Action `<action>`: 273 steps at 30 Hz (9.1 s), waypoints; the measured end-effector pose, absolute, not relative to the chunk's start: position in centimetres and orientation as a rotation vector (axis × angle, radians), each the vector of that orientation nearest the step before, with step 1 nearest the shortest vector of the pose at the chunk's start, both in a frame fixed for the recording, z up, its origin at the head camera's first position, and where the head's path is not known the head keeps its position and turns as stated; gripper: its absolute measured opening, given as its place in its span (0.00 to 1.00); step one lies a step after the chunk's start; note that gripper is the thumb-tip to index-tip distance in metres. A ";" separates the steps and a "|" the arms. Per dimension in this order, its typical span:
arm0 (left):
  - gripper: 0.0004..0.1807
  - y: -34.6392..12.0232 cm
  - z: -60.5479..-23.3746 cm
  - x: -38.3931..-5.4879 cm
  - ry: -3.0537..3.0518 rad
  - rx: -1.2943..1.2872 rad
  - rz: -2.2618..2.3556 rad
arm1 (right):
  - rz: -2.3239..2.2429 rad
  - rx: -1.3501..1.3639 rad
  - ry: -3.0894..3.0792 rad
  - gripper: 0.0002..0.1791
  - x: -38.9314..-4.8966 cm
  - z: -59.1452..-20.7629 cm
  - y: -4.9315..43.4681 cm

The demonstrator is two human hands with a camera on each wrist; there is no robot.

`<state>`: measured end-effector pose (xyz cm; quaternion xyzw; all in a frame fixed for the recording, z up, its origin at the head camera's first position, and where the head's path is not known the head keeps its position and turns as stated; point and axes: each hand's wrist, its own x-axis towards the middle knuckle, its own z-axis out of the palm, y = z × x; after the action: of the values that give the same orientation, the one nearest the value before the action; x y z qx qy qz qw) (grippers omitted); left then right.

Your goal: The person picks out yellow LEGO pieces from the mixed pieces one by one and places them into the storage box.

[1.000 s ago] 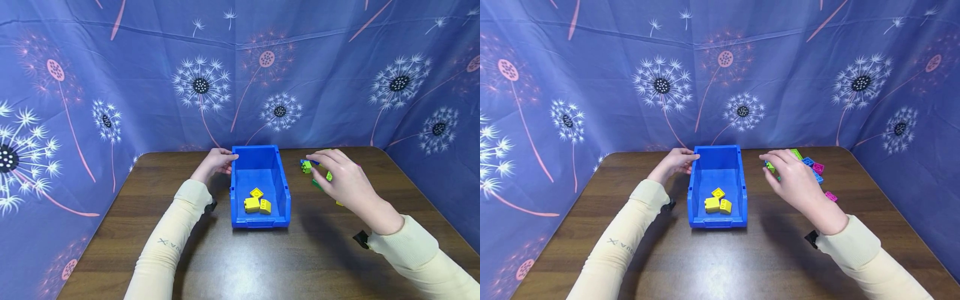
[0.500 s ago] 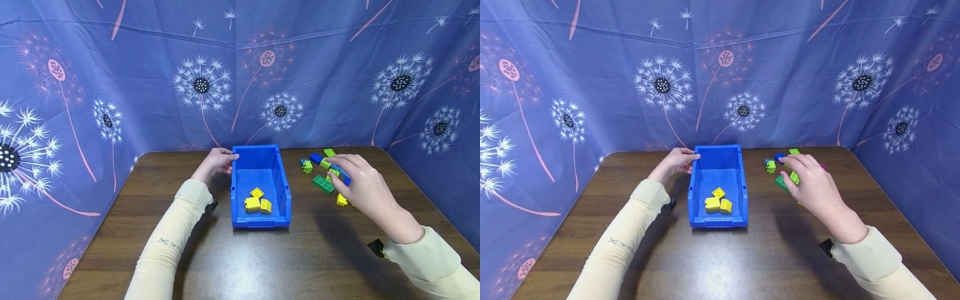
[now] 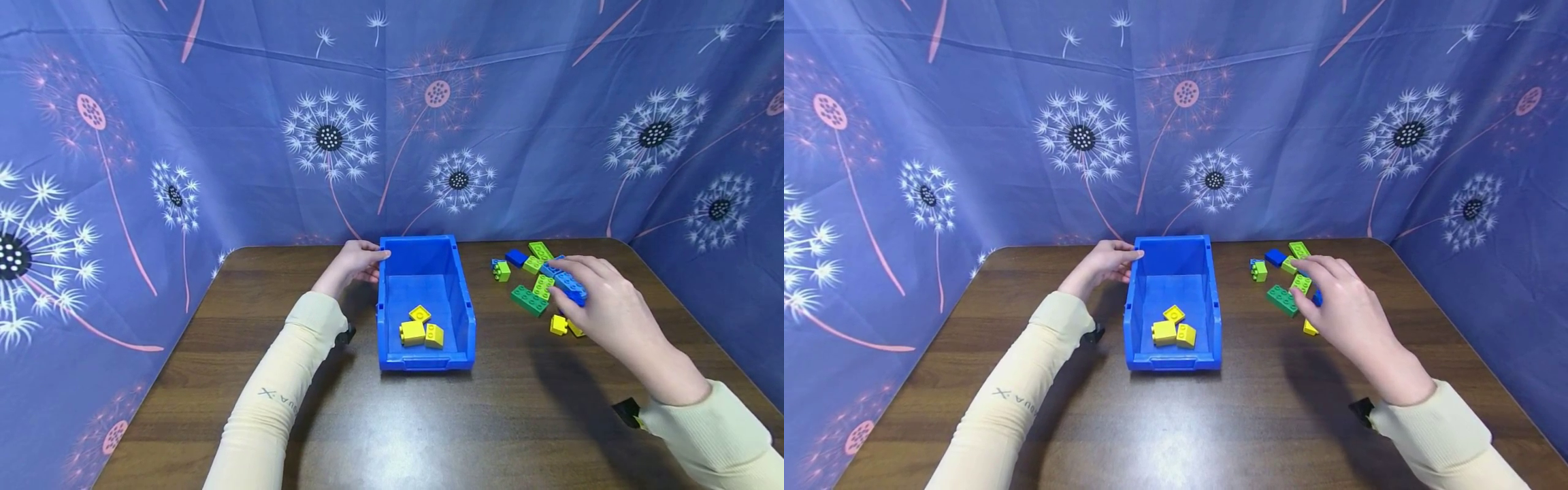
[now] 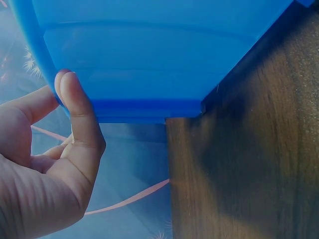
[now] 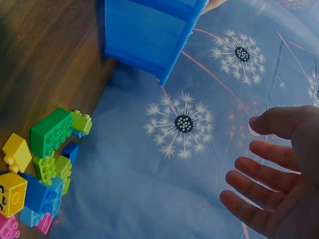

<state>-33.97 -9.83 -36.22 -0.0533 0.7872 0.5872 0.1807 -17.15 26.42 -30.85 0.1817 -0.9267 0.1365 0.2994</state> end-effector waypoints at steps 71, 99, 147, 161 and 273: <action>0.25 -9.7 -36.1 -33.9 2.175 -0.142 1.705 | 0.306 0.336 -3.117 0.32 -20.3 -38.7 31.2; 0.25 -9.8 -36.2 -34.0 2.201 -0.143 1.692 | 0.324 0.409 -3.144 0.13 -22.0 -39.8 31.8; 0.23 -9.9 -36.4 -34.3 2.197 -0.144 1.693 | 0.361 0.421 -3.016 0.11 -22.8 -39.9 31.6; 0.24 -9.9 -36.3 -34.2 2.204 -0.145 1.687 | 0.328 0.434 -2.941 0.10 -23.0 -39.2 31.1; 0.24 -9.8 -36.4 -34.2 2.221 -0.143 1.666 | 0.550 0.695 -2.456 0.19 -22.5 -31.8 18.3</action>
<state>-34.16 -9.80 -36.35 -0.0506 0.7860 0.5894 0.1798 -22.54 18.31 -31.76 0.2568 -0.9077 0.2034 0.2622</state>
